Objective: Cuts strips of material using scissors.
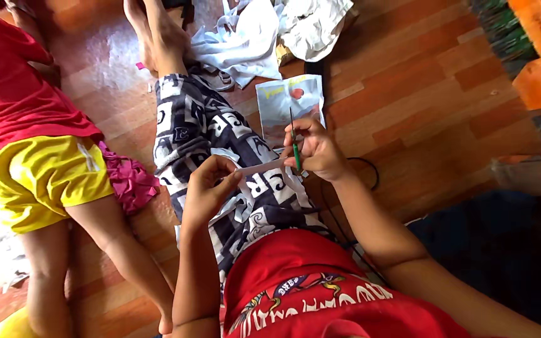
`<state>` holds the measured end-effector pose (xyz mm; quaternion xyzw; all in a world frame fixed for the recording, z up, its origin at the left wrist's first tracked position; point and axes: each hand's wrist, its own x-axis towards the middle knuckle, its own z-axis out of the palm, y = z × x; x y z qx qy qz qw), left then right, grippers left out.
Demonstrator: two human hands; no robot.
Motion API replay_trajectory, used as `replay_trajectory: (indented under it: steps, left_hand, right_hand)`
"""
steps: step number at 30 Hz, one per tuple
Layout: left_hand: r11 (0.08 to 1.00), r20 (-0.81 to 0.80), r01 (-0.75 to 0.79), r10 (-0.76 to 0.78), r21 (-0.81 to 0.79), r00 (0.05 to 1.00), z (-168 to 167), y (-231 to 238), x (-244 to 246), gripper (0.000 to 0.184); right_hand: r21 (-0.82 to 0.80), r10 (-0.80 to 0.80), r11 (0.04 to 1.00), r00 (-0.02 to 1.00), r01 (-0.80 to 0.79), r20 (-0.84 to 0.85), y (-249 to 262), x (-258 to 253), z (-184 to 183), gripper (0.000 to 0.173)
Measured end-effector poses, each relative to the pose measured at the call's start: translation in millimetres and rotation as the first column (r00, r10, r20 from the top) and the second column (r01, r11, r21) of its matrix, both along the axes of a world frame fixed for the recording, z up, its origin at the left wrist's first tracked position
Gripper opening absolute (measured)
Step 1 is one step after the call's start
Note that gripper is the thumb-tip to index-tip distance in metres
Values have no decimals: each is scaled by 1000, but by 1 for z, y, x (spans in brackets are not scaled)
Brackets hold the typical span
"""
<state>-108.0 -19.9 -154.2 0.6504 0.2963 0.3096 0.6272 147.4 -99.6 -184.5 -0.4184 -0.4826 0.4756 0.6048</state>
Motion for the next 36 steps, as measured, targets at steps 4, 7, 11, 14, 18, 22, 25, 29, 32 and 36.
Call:
replay_trajectory:
  steps: [4, 7, 11, 14, 18, 22, 25, 29, 32, 36]
  left_hand:
    - [999, 14, -13, 14, -39, 1000, -3, 1, 2, 11]
    - [986, -135, -163, 155, -48, 979, -18, 5, 17, 9]
    - [954, -410, -295, 253, -43, 876, -44, -5, 38, 41]
    - [939, -337, -319, 262, -127, 904, -55, -31, 46, 35]
    - [882, -57, -220, 216, -418, 975, -65, -55, 59, 23]
    - [881, 73, -152, 205, -448, 976, -66, -62, 69, 34]
    - [883, 114, -135, 207, -449, 972, -60, -60, 70, 37]
    - [902, 149, -185, 261, -391, 954, -53, -56, 67, 34]
    - [923, 184, -222, 288, -313, 940, -49, -53, 65, 32]
    - [949, 198, -233, 275, -211, 941, -45, -50, 64, 37]
  right_hand:
    - [-37, -67, 997, 997, 68, 27, -3, -3, 11, 55]
    - [-191, -194, 960, 979, 204, 70, -1, -11, 13, 57]
    - [-468, -298, 812, 937, 350, 183, 8, -20, -2, 63]
    - [-518, -318, 768, 927, 375, 200, 6, -23, -12, 63]
    - [-516, -357, 760, 917, 395, 176, 5, -32, -7, 64]
    - [-515, -394, 752, 906, 413, 152, 3, -42, -1, 64]
    - [-508, -410, 753, 902, 417, 133, -2, -51, 6, 61]
    - [-489, -431, 768, 898, 414, 83, -9, -59, 14, 59]
    - [-464, -440, 784, 896, 413, 54, -10, -62, 16, 58]
    - [-447, -444, 795, 895, 411, 33, -11, -64, 20, 59]
